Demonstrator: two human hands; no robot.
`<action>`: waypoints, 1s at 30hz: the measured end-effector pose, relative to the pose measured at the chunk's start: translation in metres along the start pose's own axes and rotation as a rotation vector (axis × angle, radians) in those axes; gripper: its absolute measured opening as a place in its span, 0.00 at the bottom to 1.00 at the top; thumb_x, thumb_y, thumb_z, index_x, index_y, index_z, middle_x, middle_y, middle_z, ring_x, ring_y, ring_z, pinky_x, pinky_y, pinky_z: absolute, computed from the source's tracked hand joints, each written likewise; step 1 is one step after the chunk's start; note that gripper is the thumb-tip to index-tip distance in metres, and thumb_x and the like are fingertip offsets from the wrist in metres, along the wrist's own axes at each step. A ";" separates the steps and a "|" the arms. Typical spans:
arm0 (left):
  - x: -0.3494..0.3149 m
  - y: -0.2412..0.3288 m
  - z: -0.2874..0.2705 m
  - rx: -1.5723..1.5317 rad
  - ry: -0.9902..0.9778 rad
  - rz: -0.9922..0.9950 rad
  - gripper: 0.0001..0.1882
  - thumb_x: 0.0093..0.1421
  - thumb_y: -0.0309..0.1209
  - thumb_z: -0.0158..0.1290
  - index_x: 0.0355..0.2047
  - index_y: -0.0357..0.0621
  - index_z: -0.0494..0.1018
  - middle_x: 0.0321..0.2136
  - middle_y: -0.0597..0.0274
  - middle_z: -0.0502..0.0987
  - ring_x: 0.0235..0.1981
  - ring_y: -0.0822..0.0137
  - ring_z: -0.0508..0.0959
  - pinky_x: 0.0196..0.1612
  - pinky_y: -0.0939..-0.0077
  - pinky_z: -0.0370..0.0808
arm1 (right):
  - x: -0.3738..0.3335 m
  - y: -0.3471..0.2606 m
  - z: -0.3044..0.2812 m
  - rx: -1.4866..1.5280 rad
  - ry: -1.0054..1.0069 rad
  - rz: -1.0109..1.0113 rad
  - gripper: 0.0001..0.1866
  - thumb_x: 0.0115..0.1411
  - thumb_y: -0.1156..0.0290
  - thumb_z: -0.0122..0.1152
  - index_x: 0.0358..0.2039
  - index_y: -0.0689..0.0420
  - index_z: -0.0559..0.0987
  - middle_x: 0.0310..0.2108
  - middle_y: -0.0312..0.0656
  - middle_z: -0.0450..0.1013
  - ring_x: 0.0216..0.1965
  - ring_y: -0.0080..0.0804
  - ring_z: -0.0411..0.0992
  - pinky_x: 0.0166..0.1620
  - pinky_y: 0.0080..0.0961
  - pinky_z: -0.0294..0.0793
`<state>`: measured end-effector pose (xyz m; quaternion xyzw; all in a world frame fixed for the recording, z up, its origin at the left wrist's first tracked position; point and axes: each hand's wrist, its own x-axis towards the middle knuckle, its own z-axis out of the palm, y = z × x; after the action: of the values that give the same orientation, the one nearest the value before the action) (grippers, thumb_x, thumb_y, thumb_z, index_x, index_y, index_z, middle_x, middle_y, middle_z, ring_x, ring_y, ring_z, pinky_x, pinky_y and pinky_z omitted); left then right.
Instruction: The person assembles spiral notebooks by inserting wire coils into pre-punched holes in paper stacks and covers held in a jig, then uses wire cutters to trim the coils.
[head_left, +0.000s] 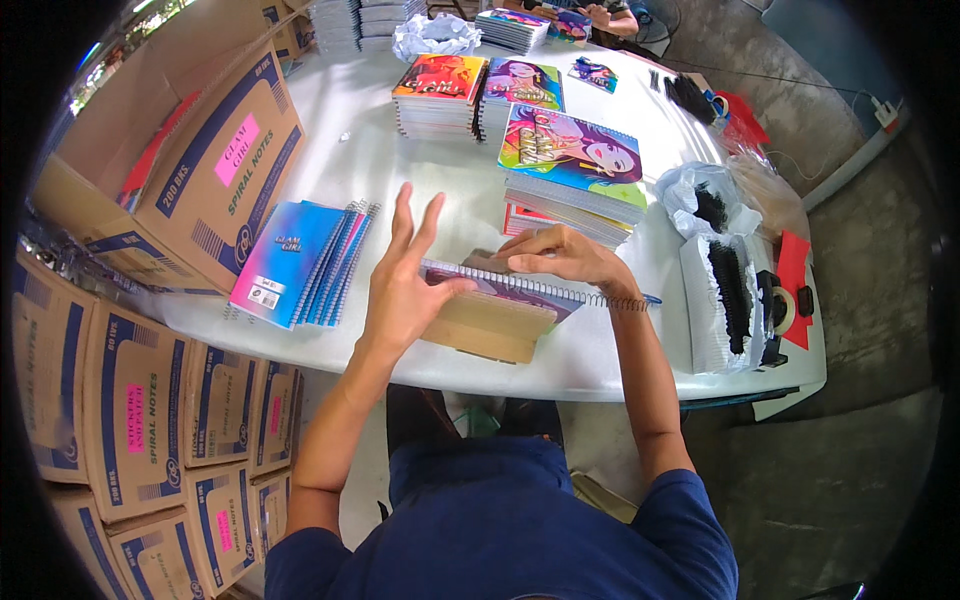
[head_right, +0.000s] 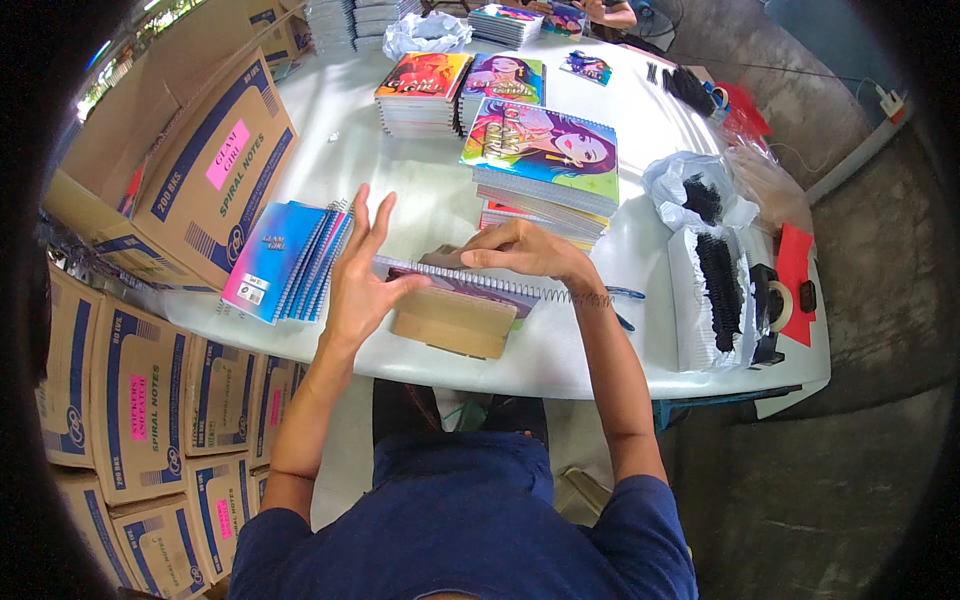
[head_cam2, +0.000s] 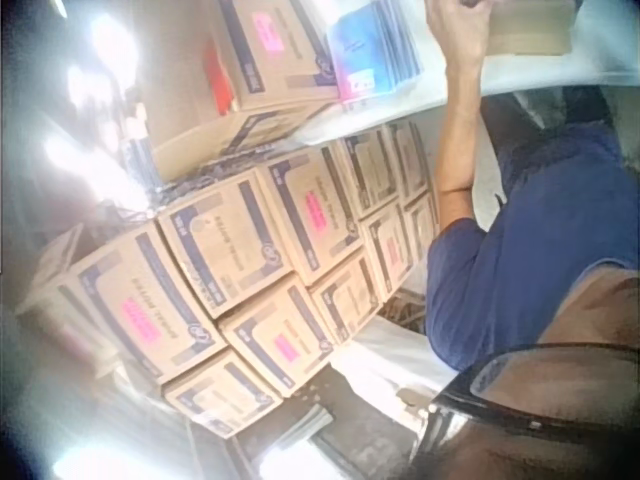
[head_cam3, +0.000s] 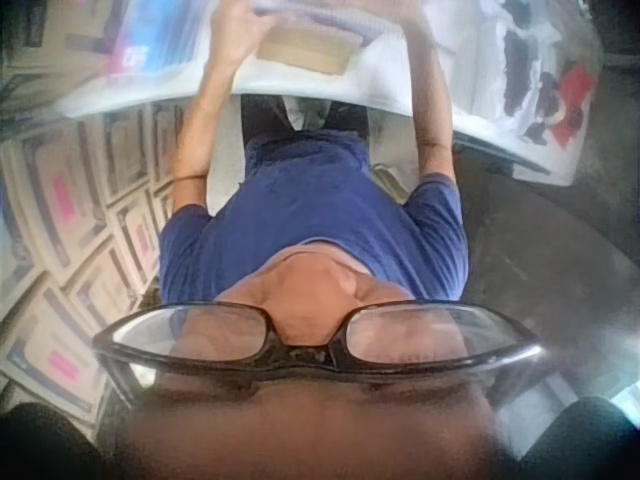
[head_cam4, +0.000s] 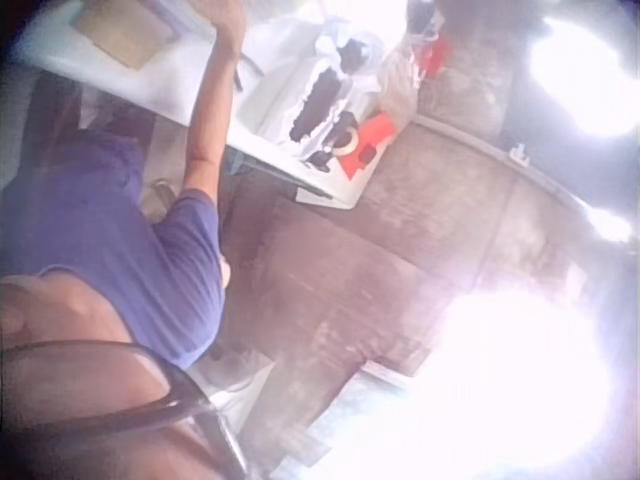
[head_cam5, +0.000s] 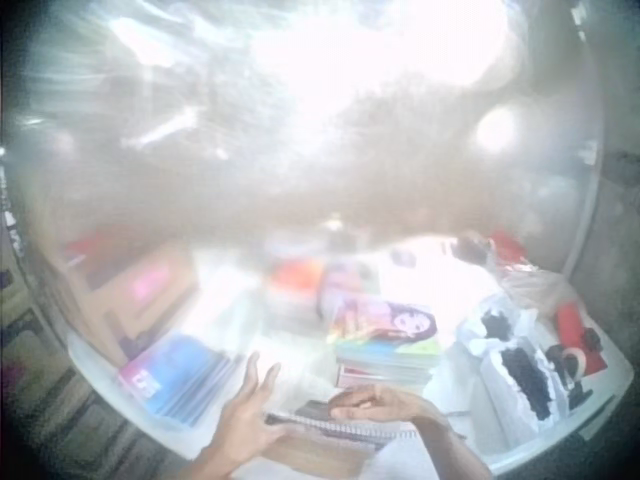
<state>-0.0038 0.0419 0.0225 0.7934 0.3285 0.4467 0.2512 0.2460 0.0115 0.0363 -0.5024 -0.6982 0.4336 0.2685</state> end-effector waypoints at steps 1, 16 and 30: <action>0.000 -0.004 0.001 -0.042 0.012 -0.027 0.55 0.34 0.26 0.72 0.65 0.57 0.60 0.68 0.52 0.53 0.66 0.50 0.60 0.59 0.62 0.71 | -0.002 0.005 0.001 0.260 0.028 -0.059 0.26 0.59 0.49 0.63 0.37 0.64 0.83 0.38 0.45 0.79 0.44 0.30 0.72 0.50 0.27 0.69; -0.013 -0.047 0.009 -0.565 0.059 -0.361 0.51 0.44 0.19 0.68 0.67 0.54 0.56 0.63 0.55 0.63 0.59 0.55 0.70 0.54 0.70 0.74 | 0.005 0.009 0.001 0.717 0.014 -0.153 0.26 0.57 0.51 0.64 0.35 0.68 0.83 0.44 0.47 0.78 0.48 0.33 0.73 0.51 0.29 0.70; -0.009 -0.083 0.011 -0.612 -0.092 -0.170 0.46 0.51 0.34 0.67 0.66 0.39 0.55 0.66 0.55 0.58 0.59 0.59 0.69 0.63 0.65 0.64 | 0.029 0.018 0.013 -0.250 0.053 -0.015 0.18 0.60 0.58 0.63 0.34 0.62 0.84 0.37 0.48 0.78 0.39 0.33 0.74 0.46 0.26 0.72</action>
<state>-0.0223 0.0888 -0.0449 0.6703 0.2322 0.4659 0.5289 0.2335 0.0361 0.0123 -0.5381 -0.7431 0.3277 0.2253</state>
